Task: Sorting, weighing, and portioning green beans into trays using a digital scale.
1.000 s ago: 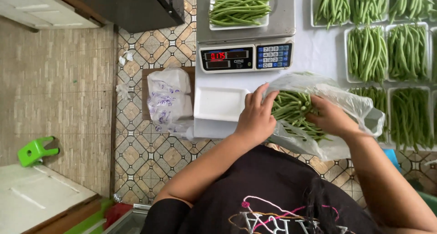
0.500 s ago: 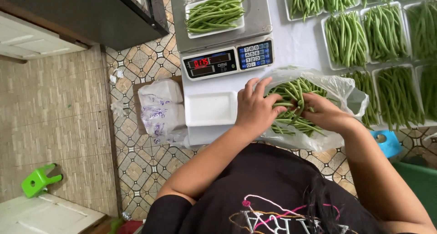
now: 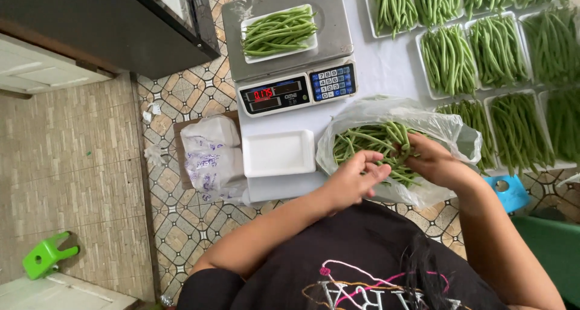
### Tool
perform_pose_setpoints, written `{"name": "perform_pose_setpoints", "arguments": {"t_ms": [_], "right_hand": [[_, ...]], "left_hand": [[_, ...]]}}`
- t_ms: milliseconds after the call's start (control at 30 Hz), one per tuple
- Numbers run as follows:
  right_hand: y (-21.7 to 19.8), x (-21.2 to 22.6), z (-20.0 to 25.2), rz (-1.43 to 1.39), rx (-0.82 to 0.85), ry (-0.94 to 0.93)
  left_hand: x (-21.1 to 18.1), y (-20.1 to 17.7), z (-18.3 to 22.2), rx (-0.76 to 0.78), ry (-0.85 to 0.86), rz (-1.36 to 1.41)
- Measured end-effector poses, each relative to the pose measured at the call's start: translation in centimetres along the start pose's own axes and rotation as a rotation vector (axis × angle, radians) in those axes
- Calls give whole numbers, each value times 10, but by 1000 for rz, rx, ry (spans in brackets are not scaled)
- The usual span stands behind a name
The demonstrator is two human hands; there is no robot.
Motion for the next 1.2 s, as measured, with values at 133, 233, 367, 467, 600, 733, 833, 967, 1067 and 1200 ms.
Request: {"name": "perform_pose_setpoints", "arguments": {"t_ms": [133, 233, 367, 467, 600, 733, 833, 967, 1067, 1200], "right_hand": [[11, 49, 26, -96, -29, 22], [22, 73, 32, -229, -26, 28], [26, 66, 22, -350, -87, -74], [30, 40, 16, -327, -109, -102], [29, 73, 16, -236, -118, -148], [36, 16, 3, -197, -97, -225], [37, 13, 1, -192, -78, -237], [37, 20, 3, -211, -73, -236], [35, 89, 12, -235, -75, -251], [35, 65, 7, -188, -84, -238]], "left_hand": [[5, 12, -17, 47, -211, 533], [25, 23, -37, -95, -149, 593], [53, 27, -55, -224, -24, 451], [47, 25, -51, -229, 89, 207], [43, 25, -52, -288, 187, 62], [28, 16, -49, -279, 140, 226], [24, 8, -55, -289, 160, 325], [22, 9, -51, -319, 138, 329], [3, 13, -38, -359, 133, 397], [35, 17, -53, -342, 136, 491]]}}
Point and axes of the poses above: each hand's wrist, its own z-axis away from the middle knuckle, its own y-axis out of the palm, x = y × z, the point moved 2 cm from there along -z, towards the middle knuckle, and after that the axes turned 11 degrees about x, right-handed, at the moved point
